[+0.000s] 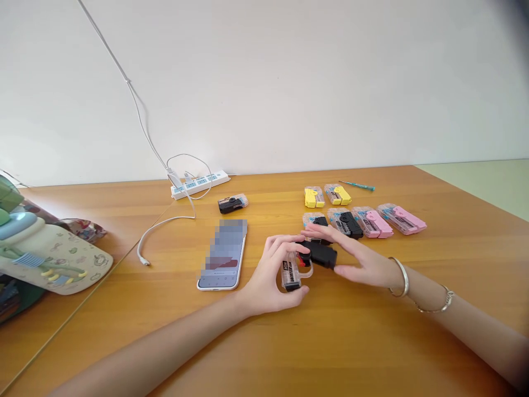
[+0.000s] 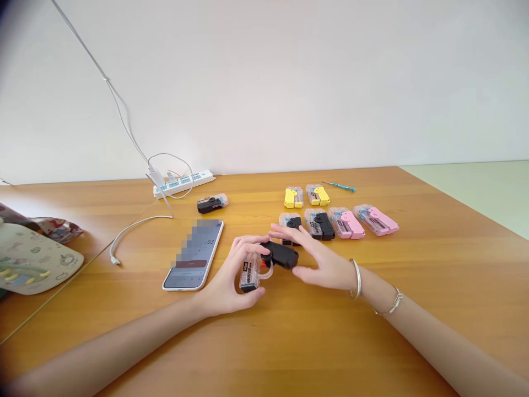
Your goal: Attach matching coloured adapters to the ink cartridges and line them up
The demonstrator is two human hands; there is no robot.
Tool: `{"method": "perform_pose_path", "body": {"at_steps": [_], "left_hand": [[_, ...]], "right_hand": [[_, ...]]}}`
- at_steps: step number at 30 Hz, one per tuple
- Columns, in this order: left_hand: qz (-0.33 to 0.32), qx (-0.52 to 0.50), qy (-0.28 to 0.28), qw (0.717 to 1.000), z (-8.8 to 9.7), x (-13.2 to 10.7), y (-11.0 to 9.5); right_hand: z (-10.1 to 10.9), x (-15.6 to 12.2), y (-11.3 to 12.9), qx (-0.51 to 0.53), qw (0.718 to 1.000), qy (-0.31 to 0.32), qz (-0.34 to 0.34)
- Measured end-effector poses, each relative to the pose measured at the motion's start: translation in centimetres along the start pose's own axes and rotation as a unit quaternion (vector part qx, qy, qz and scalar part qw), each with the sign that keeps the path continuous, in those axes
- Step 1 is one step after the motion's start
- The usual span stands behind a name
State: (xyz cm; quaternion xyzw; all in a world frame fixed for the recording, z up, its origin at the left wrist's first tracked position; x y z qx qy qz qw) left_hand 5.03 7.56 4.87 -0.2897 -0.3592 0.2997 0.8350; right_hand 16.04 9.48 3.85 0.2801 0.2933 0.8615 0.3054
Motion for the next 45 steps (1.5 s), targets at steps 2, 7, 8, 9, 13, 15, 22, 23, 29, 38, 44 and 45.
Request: {"method": "perform_pose_path", "body": {"at_steps": [2, 7, 8, 9, 13, 15, 22, 23, 29, 38, 44, 45], "left_hand": [[0.004, 0.002, -0.006, 1.0, 0.1, 0.0, 0.1], [-0.036, 0.021, -0.003, 0.999, -0.3, 0.0, -0.6], [-0.049, 0.027, -0.001, 0.998, -0.4, -0.1, -0.9], [-0.061, 0.033, -0.001, 0.998, -0.5, -0.1, -1.1], [-0.076, 0.04, 0.008, 0.996, -0.6, -0.2, -1.1], [-0.065, 0.018, 0.024, 0.997, -0.7, -0.2, -0.7], [-0.058, -0.029, 0.062, 0.996, -1.3, -0.4, -0.4], [-0.048, -0.021, 0.051, 0.997, -1.2, -0.4, -0.2], [0.097, -0.029, -0.012, 0.995, 0.0, 0.0, 2.6], [0.153, -0.059, 0.016, 0.986, -0.8, -0.4, 3.6], [0.158, -0.046, 0.048, 0.985, -1.4, -0.6, 3.8], [0.157, -0.038, 0.052, 0.986, -1.5, -0.6, 3.8]], "right_hand": [[0.9, 0.1, -0.8, -0.014, 0.999, -0.033, -0.006], [1.2, 0.3, -0.5, -0.134, 0.987, -0.089, 0.019], [0.9, 0.3, 0.1, -0.168, 0.981, -0.087, 0.03], [0.6, 0.3, 0.7, -0.199, 0.975, -0.087, 0.04], [0.2, 0.2, 2.5, -0.267, 0.957, -0.095, 0.071], [0.1, 0.2, 2.7, -0.274, 0.954, -0.092, 0.077], [-1.0, 0.4, 3.4, -0.272, 0.954, -0.07, 0.11], [-1.0, 0.3, 3.8, -0.274, 0.95, -0.081, 0.123], [-0.4, -0.7, 6.0, -0.299, 0.921, -0.146, 0.204], [-1.0, -0.3, 5.5, -0.409, 0.888, -0.123, 0.173], [-1.8, -0.5, 6.0, -0.452, 0.861, -0.113, 0.202], [-1.9, -0.6, 6.1, -0.458, 0.858, -0.113, 0.204]]}}
Point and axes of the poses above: each hand's wrist, its own x-axis towards the middle knuckle, its own z-axis out of the back of the hand, y = z × x, the point moved 10 cm from there along x, towards the middle knuckle, and after that the axes turned 2 degrees about -y, right-handed, at the moved point
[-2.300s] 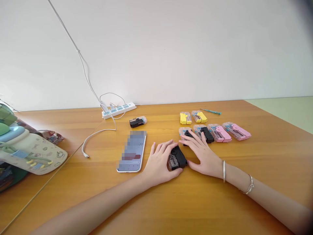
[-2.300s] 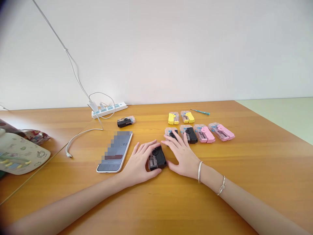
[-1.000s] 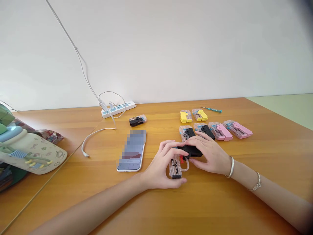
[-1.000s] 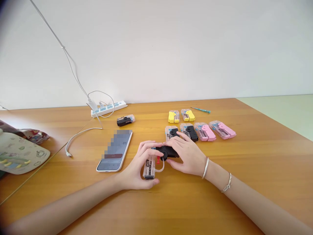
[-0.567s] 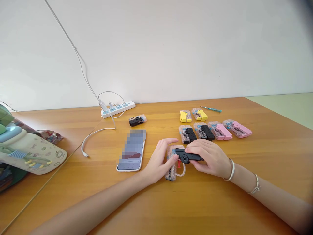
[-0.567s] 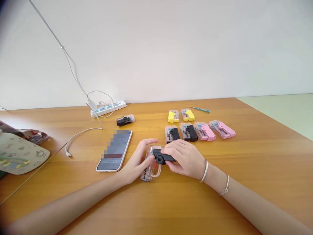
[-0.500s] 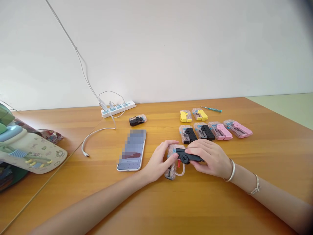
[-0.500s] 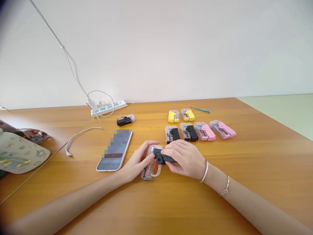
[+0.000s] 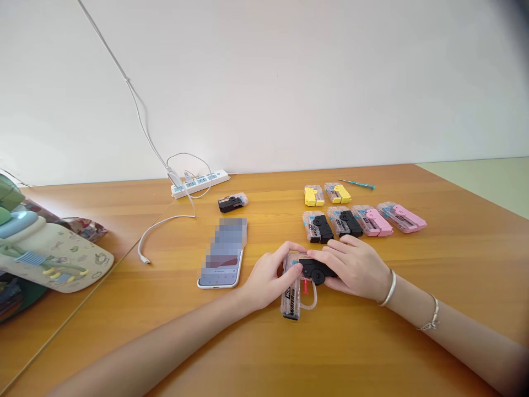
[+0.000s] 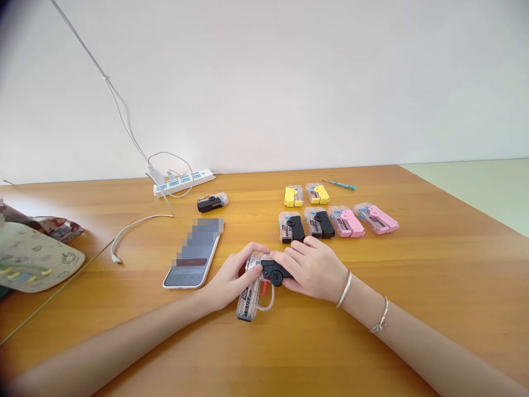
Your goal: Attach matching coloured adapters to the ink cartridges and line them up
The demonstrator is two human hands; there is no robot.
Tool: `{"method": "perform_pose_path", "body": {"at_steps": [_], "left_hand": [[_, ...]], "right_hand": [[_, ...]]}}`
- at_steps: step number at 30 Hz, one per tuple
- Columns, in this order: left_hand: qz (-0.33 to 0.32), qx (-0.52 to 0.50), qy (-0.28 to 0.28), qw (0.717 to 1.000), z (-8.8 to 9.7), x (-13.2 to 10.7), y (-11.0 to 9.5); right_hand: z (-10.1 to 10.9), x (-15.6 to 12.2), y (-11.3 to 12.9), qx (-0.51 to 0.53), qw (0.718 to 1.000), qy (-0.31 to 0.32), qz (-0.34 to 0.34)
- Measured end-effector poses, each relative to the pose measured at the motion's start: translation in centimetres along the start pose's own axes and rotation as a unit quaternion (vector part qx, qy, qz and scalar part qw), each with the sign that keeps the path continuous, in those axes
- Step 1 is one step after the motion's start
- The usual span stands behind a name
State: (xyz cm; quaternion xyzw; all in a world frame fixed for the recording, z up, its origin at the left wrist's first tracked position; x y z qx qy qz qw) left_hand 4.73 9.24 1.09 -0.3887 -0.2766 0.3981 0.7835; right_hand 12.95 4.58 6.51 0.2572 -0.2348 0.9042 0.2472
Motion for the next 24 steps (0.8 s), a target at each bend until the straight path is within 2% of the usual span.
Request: {"method": "perform_pose_path", "body": {"at_steps": [5, 8, 13, 16, 19, 21, 24], "left_hand": [[-0.002, 0.019, -0.005, 1.0, 0.0, 0.1, 0.1], [-0.011, -0.004, -0.004, 1.0, 0.0, 0.0, -0.3], [0.009, -0.12, 0.013, 0.993, -0.2, 0.0, -0.2], [0.032, -0.236, 0.053, 0.97, -1.2, 0.0, 0.0], [0.022, -0.325, 0.078, 0.942, -1.8, 0.0, -0.6], [0.012, -0.345, 0.086, 0.935, -1.9, -0.1, -1.0], [0.001, -0.338, 0.084, 0.937, -1.8, -0.3, -1.4]], "right_hand": [[0.1, -0.1, 0.0, -0.024, 1.0, 0.006, -0.007], [0.8, -0.2, 0.0, -0.053, 0.998, -0.016, 0.0], [1.4, -0.1, -1.0, -0.055, 0.997, -0.039, -0.034], [0.9, -0.2, -1.9, -0.027, 0.997, -0.023, -0.064], [0.1, -0.5, -2.9, 0.005, 0.995, 0.003, -0.101], [-0.3, -0.6, -3.4, 0.026, 0.992, 0.009, -0.12], [-0.6, -0.8, -3.8, 0.073, 0.988, 0.015, -0.135]]}}
Point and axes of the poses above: each hand's wrist, its own x-axis towards the middle knuckle, its own z-axis out of the back of the hand, y = z × x, the point moved 10 cm from there along x, towards the middle knuckle, and after that the axes turned 2 degrees about -y, right-handed, at the moved point
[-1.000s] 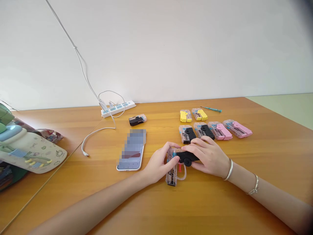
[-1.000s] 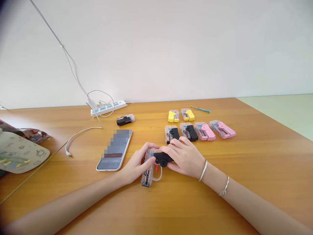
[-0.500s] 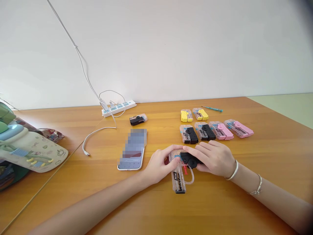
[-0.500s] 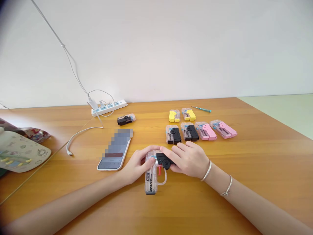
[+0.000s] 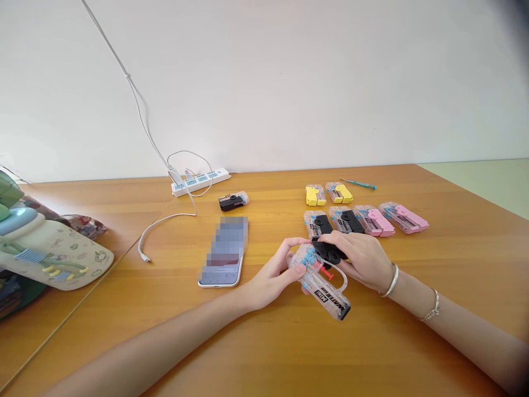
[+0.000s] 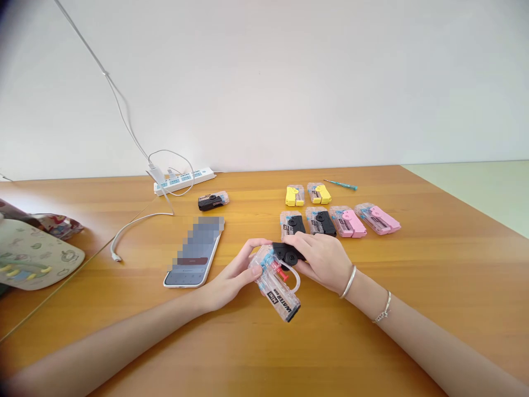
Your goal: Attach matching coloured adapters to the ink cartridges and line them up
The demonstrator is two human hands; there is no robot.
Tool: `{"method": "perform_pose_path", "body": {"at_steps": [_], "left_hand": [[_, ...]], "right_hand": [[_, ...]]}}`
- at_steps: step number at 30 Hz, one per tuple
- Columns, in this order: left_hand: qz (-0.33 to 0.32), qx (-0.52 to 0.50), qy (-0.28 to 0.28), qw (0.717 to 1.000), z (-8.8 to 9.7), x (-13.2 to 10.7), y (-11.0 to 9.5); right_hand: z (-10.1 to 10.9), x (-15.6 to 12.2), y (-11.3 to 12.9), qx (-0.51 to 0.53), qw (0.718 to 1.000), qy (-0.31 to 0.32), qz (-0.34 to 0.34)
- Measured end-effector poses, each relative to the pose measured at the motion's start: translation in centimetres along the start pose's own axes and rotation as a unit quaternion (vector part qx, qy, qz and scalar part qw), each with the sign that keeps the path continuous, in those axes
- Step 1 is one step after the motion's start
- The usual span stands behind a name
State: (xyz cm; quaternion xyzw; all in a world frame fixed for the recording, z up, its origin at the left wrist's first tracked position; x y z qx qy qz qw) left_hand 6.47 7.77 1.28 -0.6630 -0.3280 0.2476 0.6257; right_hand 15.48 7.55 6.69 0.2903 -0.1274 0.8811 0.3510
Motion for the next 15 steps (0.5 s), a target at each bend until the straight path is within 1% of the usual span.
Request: {"method": "perform_pose_path", "body": {"at_steps": [4, 8, 12, 13, 15], "left_hand": [[-0.005, 0.01, -0.018, 1.0, 0.3, -0.2, -0.2], [-0.012, -0.012, -0.029, 0.999, 0.8, -0.2, -0.3], [0.005, -0.033, -0.039, 0.999, 1.3, -0.2, 0.3], [0.007, -0.04, -0.044, 0.998, 1.4, -0.1, 0.4], [-0.001, -0.064, -0.073, 0.995, 2.0, -0.1, 0.6]], "right_hand": [[-0.2, 0.0, -0.3, 0.075, 0.997, 0.01, -0.011], [-0.5, 0.1, -0.4, 0.145, 0.989, 0.022, -0.029], [-1.6, 0.0, -0.6, 0.275, 0.957, 0.051, -0.076], [-1.8, -0.1, -0.7, 0.301, 0.949, 0.049, -0.085], [-1.8, -0.3, -1.5, 0.346, 0.931, 0.028, -0.111]]}}
Point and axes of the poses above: each hand's wrist, its own x-axis towards the middle knuckle, its own z-axis out of the back of the hand, y = z × x, the point moved 10 cm from there along x, towards the middle knuckle, and after that the axes turned 2 degrees about -y, right-handed, at the moved point
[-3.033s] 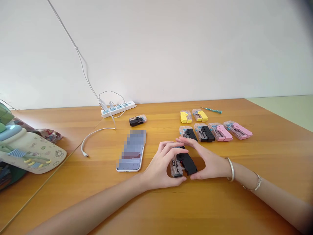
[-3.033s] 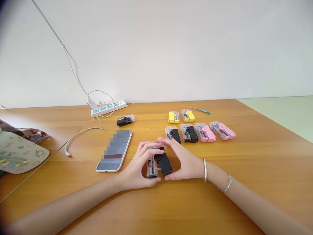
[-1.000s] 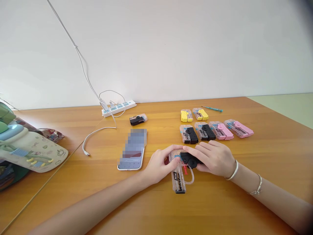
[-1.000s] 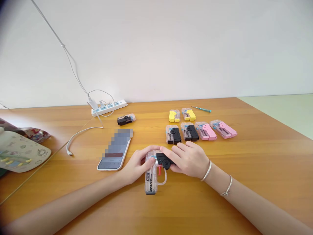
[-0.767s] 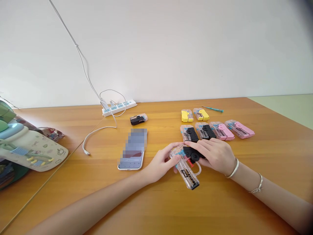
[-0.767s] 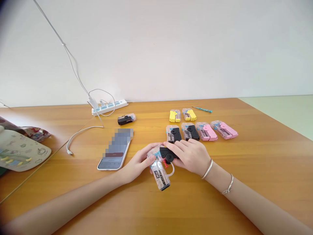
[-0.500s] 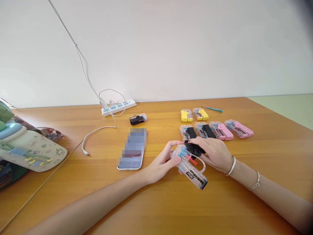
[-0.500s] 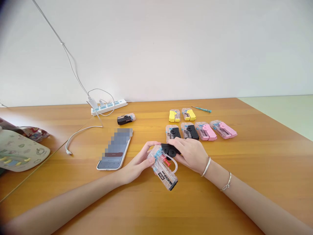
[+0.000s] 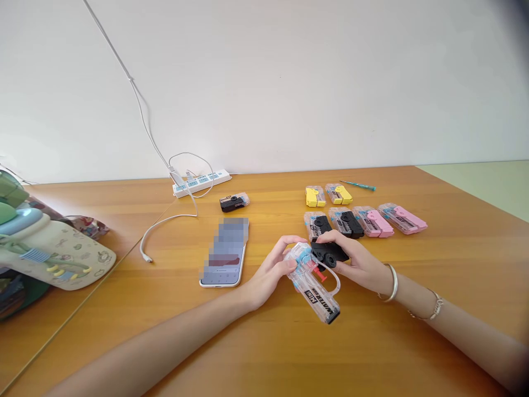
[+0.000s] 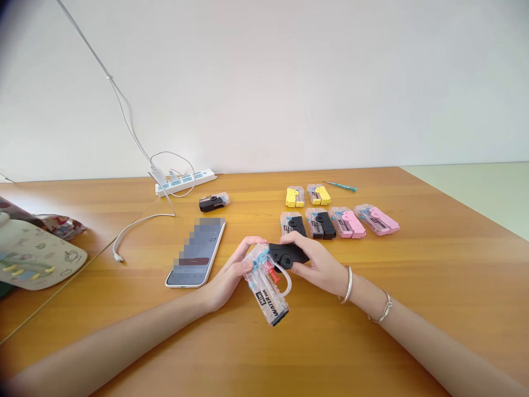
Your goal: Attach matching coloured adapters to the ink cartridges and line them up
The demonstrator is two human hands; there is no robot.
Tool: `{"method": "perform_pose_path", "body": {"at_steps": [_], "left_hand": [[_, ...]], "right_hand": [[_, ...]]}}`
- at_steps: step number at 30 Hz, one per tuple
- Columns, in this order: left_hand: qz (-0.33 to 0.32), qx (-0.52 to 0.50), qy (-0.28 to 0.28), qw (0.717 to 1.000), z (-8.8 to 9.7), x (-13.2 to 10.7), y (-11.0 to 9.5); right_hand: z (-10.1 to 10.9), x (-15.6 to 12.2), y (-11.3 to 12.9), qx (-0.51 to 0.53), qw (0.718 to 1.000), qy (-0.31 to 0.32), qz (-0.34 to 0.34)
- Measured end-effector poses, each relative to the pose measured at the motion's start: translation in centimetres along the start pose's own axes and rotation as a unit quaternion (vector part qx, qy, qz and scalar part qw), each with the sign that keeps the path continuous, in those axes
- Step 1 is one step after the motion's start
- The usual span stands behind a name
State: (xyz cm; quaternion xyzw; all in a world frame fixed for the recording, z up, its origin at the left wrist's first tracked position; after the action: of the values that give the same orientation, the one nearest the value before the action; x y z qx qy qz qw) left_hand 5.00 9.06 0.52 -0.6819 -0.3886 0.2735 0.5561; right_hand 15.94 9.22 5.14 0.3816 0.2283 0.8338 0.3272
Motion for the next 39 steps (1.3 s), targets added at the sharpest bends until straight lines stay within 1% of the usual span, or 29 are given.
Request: {"method": "perform_pose_path", "body": {"at_steps": [3, 4, 6, 7, 9, 12, 15, 17, 21, 23, 24, 26, 28, 30, 33, 35, 37, 39], "left_hand": [[-0.005, -0.046, -0.044, 0.998, 0.8, 0.1, 0.2], [-0.002, -0.051, -0.045, 0.998, 0.8, 0.1, 0.4], [0.005, -0.038, -0.028, 0.999, 0.4, 0.0, 0.5], [0.003, -0.026, -0.02, 0.999, 0.2, -0.1, 0.5], [-0.004, 0.004, -0.011, 1.0, 0.0, -0.2, 0.3], [-0.004, 0.04, -0.008, 0.999, -0.2, -0.3, 0.2], [-0.003, 0.059, -0.013, 0.998, -0.2, -0.4, 0.0], [-0.005, 0.061, -0.02, 0.998, -0.2, -0.3, -0.2], [-0.011, 0.066, -0.034, 0.997, -0.2, -0.3, -0.5], [-0.013, 0.093, -0.034, 0.995, -0.3, -0.4, -0.5], [-0.016, 0.122, -0.034, 0.992, -0.3, -0.5, -0.6], [-0.033, 0.217, -0.046, 0.975, -0.3, -0.7, -1.0], [-0.058, 0.331, -0.068, 0.939, -0.3, -0.9, -1.7], [-0.071, 0.414, -0.077, 0.904, -0.5, -1.0, -2.2], [-0.067, 0.482, -0.057, 0.872, -1.1, -0.7, -2.1], [-0.059, 0.514, -0.05, 0.854, -1.1, -0.4, -1.9], [-0.046, 0.534, -0.055, 0.843, -0.8, -0.2, -1.5], [-0.041, 0.538, -0.063, 0.84, -0.6, -0.3, -1.3]], "right_hand": [[1.3, 0.0, -1.6, 0.068, 0.996, -0.032, -0.041], [1.6, 0.0, -2.0, 0.069, 0.996, -0.032, -0.047], [1.9, 0.2, -1.8, 0.033, 0.999, -0.019, -0.036], [1.7, 0.2, -1.5, 0.003, 1.0, -0.006, -0.024], [0.7, 0.3, -0.6, -0.055, 0.998, 0.031, -0.003], [-1.4, 0.1, 0.3, -0.128, 0.988, 0.087, 0.003], [-2.8, -0.3, 0.9, -0.167, 0.979, 0.117, 0.002], [-3.3, -0.4, 1.1, -0.174, 0.976, 0.128, 0.005], [-3.5, -0.6, 0.9, -0.188, 0.973, 0.134, 0.012], [-3.5, -0.6, 0.7, -0.202, 0.97, 0.135, 0.016], [-3.5, -0.6, 0.7, -0.209, 0.968, 0.134, 0.019], [-3.3, -0.6, 0.6, -0.223, 0.966, 0.129, 0.024], [-3.2, -0.5, 0.7, -0.23, 0.965, 0.124, 0.032], [-3.0, -0.4, 0.7, -0.237, 0.963, 0.12, 0.036], [-2.5, -0.2, 0.5, -0.26, 0.959, 0.104, 0.035], [-1.8, 0.0, 0.4, -0.287, 0.954, 0.078, 0.033], [-1.0, 0.1, 0.3, -0.317, 0.948, 0.036, 0.025], [0.0, 0.2, 0.3, -0.337, 0.941, -0.01, 0.017]]}}
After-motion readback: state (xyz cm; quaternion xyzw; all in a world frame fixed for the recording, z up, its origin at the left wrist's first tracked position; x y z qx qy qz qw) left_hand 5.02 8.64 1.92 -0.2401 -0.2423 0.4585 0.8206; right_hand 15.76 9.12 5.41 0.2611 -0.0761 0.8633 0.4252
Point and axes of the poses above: each hand's wrist, its own x-axis towards the middle knuckle, its own z-axis out of the back of the hand, y = z × x, the point moved 10 cm from there along x, towards the middle knuckle, and after that the axes turned 2 degrees about -y, right-handed, at the moved point
